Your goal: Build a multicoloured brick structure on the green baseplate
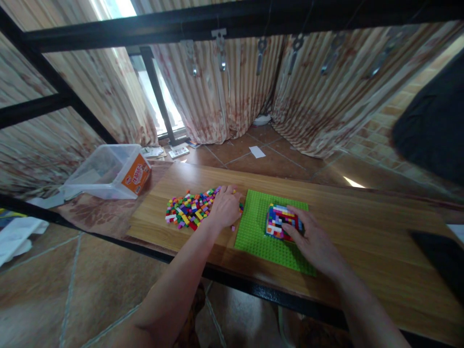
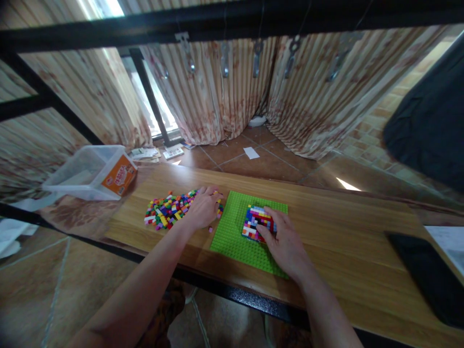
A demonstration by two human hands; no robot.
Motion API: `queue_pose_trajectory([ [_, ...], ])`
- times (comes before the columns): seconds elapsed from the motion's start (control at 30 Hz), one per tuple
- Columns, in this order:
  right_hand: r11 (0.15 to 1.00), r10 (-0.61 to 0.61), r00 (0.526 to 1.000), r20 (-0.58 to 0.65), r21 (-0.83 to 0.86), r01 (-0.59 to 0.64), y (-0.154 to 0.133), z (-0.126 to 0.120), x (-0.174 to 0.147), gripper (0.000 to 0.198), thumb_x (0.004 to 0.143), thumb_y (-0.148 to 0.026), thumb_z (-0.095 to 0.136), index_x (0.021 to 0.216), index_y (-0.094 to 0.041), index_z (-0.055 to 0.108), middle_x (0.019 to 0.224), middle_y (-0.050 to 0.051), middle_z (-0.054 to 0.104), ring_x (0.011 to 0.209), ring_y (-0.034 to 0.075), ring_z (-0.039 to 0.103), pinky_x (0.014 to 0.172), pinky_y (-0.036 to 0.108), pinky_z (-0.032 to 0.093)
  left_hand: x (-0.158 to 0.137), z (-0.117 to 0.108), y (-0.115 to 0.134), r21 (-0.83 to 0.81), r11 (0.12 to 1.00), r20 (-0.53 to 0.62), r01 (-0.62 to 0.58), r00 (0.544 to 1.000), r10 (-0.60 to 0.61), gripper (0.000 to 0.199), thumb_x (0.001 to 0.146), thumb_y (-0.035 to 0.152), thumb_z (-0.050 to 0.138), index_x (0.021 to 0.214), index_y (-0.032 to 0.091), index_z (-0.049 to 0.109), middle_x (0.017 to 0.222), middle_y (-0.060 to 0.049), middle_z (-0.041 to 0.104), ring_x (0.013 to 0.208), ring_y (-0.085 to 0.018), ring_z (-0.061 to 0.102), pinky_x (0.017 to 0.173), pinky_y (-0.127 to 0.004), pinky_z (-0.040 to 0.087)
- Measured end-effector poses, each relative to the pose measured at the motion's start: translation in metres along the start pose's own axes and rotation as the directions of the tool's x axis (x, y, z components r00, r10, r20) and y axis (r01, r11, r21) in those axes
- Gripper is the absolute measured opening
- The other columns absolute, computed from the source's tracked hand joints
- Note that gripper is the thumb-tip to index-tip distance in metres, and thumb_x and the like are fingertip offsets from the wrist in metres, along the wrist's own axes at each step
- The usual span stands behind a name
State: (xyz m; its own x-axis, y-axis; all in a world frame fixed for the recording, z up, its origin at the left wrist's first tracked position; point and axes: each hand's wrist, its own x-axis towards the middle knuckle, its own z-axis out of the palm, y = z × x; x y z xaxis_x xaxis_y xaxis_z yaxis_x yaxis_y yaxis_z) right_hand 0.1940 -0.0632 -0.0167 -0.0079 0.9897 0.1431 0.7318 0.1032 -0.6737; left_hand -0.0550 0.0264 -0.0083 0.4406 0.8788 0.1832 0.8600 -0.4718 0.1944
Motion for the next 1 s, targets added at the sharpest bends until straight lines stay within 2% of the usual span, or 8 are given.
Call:
queue_pose_trajectory([
  [0.2, 1.000, -0.010, 1.000, -0.003, 0.021, 0.010, -0.002, 0.000, 0.000, 0.053, 0.092, -0.055, 0.050, 0.135, -0.024, 0.054, 0.134, 0.013, 0.058, 0.122, 0.030, 0.057, 0.108, 0.053, 0.041, -0.004, -0.006, -0.007, -0.090, 0.995, -0.017, 0.045, 0.999, -0.047, 0.023, 0.082, 0.009, 0.050, 0.089, 0.016, 0.070, 0.112, -0.012, 0.067, 0.113, -0.026, 0.056, 0.105, -0.042, 0.041],
  [0.3, 1.000, -0.012, 1.000, -0.014, 0.018, 0.012, -0.003, 0.000, 0.000, 0.053, 0.091, -0.055, 0.051, 0.134, -0.023, 0.054, 0.135, 0.013, 0.058, 0.123, 0.030, 0.056, 0.108, 0.054, 0.041, -0.007, -0.010, -0.012, -0.135, 0.987, -0.022, 0.087, 0.996, -0.091, 0.027, 0.076, 0.004, 0.052, 0.091, 0.017, 0.070, 0.115, -0.009, 0.067, 0.114, -0.025, 0.056, 0.105, -0.041, 0.043],
  [0.47, 1.000, -0.010, 1.000, -0.022, 0.007, 0.011, -0.004, 0.001, 0.000, 0.052, 0.091, -0.055, 0.051, 0.133, -0.024, 0.055, 0.134, 0.014, 0.058, 0.122, 0.031, 0.057, 0.107, 0.055, 0.042, -0.009, -0.014, -0.020, -0.153, 0.984, 0.051, 0.094, 0.995, -0.088, 0.039, 0.065, 0.000, 0.053, 0.095, 0.016, 0.071, 0.116, -0.010, 0.066, 0.115, -0.025, 0.056, 0.103, -0.040, 0.045],
  [0.67, 1.000, -0.014, 1.000, -0.011, 0.004, 0.014, -0.003, 0.000, 0.000, 0.052, 0.092, -0.053, 0.051, 0.134, -0.022, 0.054, 0.135, 0.014, 0.057, 0.123, 0.030, 0.056, 0.108, 0.053, 0.041, -0.009, -0.017, -0.020, -0.118, 0.991, 0.048, 0.062, 0.997, -0.057, 0.026, 0.073, 0.008, 0.055, 0.090, 0.017, 0.072, 0.116, -0.010, 0.066, 0.115, -0.026, 0.056, 0.105, -0.041, 0.042],
  [0.87, 1.000, -0.018, 1.000, -0.002, -0.008, 0.018, -0.002, 0.001, -0.001, 0.052, 0.093, -0.051, 0.050, 0.135, -0.022, 0.053, 0.136, 0.014, 0.057, 0.125, 0.030, 0.055, 0.110, 0.053, 0.039, -0.009, -0.021, -0.018, -0.117, 0.993, 0.028, 0.036, 0.999, -0.033, 0.013, 0.077, 0.011, 0.055, 0.080, 0.017, 0.066, 0.105, -0.010, 0.068, 0.107, -0.025, 0.059, 0.100, -0.041, 0.044],
  [1.0, 0.999, -0.033, 0.996, -0.087, -0.019, 0.031, -0.007, 0.001, 0.001, 0.050, 0.092, -0.051, 0.052, 0.131, -0.021, 0.058, 0.139, 0.016, 0.053, 0.129, 0.031, 0.051, 0.109, 0.053, 0.040, -0.009, -0.025, -0.011, -0.209, 0.978, -0.011, 0.020, 1.000, -0.022, 0.010, 0.082, 0.014, 0.054, 0.086, 0.018, 0.063, 0.098, -0.008, 0.069, 0.100, -0.023, 0.061, 0.096, -0.040, 0.046],
])
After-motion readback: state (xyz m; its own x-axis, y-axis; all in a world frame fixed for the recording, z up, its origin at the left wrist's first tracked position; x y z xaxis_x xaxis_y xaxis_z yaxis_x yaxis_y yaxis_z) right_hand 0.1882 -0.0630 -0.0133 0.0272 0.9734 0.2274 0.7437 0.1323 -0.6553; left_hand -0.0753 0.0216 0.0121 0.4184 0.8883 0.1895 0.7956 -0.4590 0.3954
